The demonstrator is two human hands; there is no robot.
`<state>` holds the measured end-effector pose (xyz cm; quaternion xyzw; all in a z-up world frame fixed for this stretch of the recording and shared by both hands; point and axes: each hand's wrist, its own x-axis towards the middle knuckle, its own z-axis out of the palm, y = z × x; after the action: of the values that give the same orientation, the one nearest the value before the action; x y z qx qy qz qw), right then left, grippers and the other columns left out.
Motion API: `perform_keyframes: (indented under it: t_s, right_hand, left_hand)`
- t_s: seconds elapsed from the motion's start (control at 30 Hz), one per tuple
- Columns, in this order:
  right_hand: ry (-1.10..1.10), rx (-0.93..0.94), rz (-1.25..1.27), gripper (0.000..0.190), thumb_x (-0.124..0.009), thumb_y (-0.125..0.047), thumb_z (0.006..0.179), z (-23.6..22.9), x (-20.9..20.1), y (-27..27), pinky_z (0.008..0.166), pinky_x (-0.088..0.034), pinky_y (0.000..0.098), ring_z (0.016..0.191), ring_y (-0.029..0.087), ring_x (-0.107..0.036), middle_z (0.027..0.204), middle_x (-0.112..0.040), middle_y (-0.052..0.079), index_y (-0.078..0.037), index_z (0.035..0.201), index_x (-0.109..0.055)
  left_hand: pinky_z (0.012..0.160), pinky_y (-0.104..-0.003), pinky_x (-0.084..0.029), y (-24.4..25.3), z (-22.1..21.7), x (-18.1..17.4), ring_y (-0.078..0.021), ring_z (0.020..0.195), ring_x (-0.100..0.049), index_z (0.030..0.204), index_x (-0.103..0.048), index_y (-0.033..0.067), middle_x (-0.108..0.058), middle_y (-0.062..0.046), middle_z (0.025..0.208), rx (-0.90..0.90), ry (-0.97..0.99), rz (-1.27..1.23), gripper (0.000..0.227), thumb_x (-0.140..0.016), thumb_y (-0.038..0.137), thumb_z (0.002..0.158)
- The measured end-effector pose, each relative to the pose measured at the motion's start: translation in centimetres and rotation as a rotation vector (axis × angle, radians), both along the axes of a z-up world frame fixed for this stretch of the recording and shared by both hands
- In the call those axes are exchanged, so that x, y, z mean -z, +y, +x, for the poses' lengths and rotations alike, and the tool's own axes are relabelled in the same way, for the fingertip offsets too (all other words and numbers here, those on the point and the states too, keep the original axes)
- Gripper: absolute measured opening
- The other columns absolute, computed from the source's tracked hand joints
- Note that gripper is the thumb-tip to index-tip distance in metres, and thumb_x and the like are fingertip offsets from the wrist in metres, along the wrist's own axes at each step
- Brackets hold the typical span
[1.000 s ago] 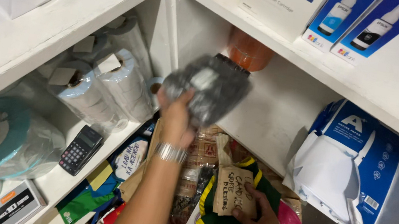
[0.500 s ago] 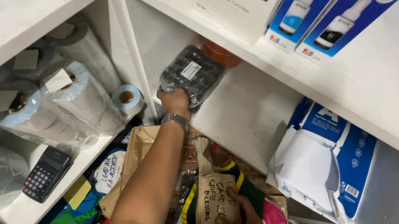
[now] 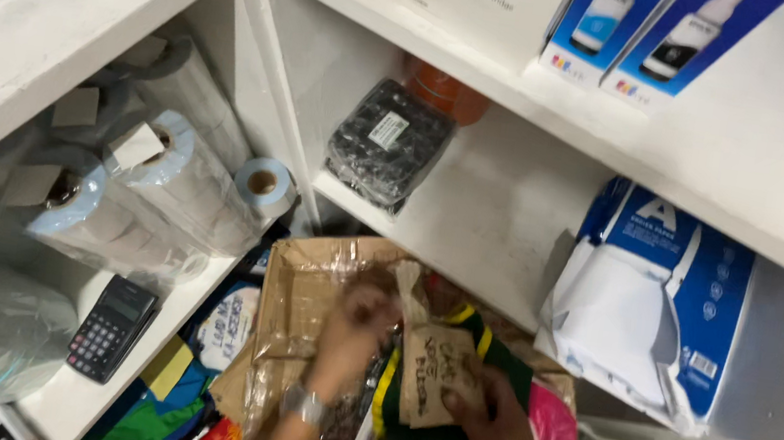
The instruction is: The person handles paper reams, a fan part, tape rolls, ink cartridge boxes, scissors, and a calculator while moving items on storage shelves and the floor.
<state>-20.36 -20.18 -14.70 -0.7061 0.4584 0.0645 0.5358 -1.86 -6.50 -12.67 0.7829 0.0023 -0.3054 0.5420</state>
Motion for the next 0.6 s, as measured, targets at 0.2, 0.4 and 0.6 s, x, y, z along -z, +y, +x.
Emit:
perform_keyframes:
  t_s: [0.2,0.4,0.6]
  right_hand:
    - [-0.022,0.252,0.103,0.081,-0.086,-0.015,0.073,1.8,-3.4,2.5,0.097,-0.057,0.0368,0.112,0.024,-0.073,0.124,-0.077,0.012,-0.019,0.147,-0.054]
    - [-0.076,0.292,0.034,0.082,-0.086,-0.005,0.070,1.5,-6.0,4.0,0.101,-0.058,0.0348,0.119,0.020,-0.070,0.133,-0.075,0.005,-0.019,0.146,-0.059]
    - [-0.267,0.362,0.109,0.054,-0.085,0.000,0.073,0.3,-5.7,4.2,0.086,-0.057,0.0332,0.096,0.022,-0.071,0.108,-0.082,0.014,-0.002,0.126,-0.075]
  left_hand:
    - [0.075,-0.027,-0.062,2.3,-5.3,-0.1,-0.0115,0.091,-0.076,0.127,-0.068,0.0215,-0.081,0.001,0.104,0.165,0.031,-0.004,0.056,-0.083,0.041,0.077]
    - [0.095,-0.029,-0.065,4.2,-5.9,-1.2,-0.0138,0.110,-0.077,0.120,-0.071,0.0190,-0.081,0.002,0.116,0.179,0.174,-0.175,0.039,-0.082,0.018,0.082]
    - [0.058,-0.028,-0.059,4.9,-7.2,3.4,-0.0188,0.068,-0.069,0.099,-0.073,0.0012,-0.077,-0.012,0.088,0.202,0.224,-0.752,0.008,-0.073,0.005,0.092]
